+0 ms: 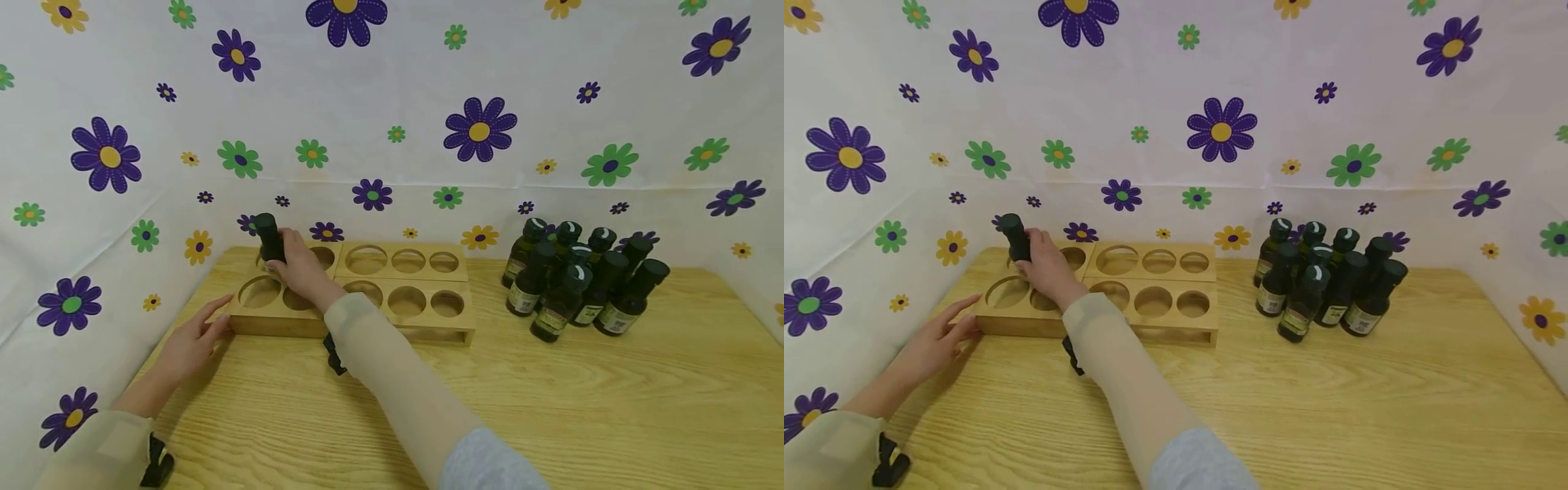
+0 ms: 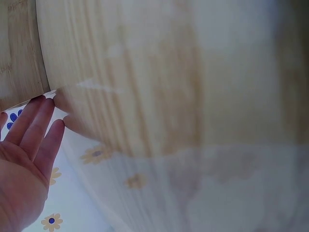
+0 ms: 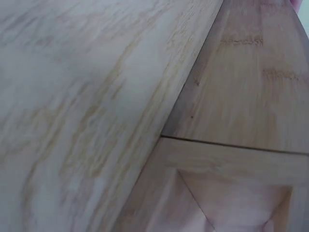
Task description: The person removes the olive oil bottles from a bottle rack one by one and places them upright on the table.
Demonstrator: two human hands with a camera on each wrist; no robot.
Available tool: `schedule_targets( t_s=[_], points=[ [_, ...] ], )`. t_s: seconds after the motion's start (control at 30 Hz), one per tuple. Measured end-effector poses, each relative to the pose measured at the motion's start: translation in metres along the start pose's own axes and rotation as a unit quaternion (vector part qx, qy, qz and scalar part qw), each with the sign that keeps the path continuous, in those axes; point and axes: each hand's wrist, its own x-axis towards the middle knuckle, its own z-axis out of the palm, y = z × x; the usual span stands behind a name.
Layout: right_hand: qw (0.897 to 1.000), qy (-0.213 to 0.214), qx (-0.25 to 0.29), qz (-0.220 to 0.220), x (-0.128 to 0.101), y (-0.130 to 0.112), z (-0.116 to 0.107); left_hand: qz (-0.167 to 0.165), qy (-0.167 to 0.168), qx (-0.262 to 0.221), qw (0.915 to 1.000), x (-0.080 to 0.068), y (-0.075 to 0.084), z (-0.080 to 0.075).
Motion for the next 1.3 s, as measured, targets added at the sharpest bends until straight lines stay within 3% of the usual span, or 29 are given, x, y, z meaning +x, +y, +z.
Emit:
schedule_targets(
  t_s=[0.2, 0.53, 0.87, 1.3],
  points=[
    [0.999, 0.025, 0.015, -0.034, -0.005, -0.004, -0.012, -0.001, -0.001, 0.000, 1.0000, -0.003, 0.001, 0.002],
    [0.999, 0.010, 0.024, -0.025, -0.015, -0.017, -0.041, 0.016, 0.008, -0.011, 0.9998, -0.004, -0.004, 0.002],
    [0.999, -0.001, 0.002, -0.049, -0.039, -0.006, -0.071, 0.017, 0.005, -0.010, 0.9998, -0.003, -0.003, 0.004],
    [0.998, 0.010, 0.028, -0.056, -0.076, 0.007, -0.118, 0.030, -0.001, 0.010, 0.9995, 0.000, 0.000, 0.000]
  ],
)
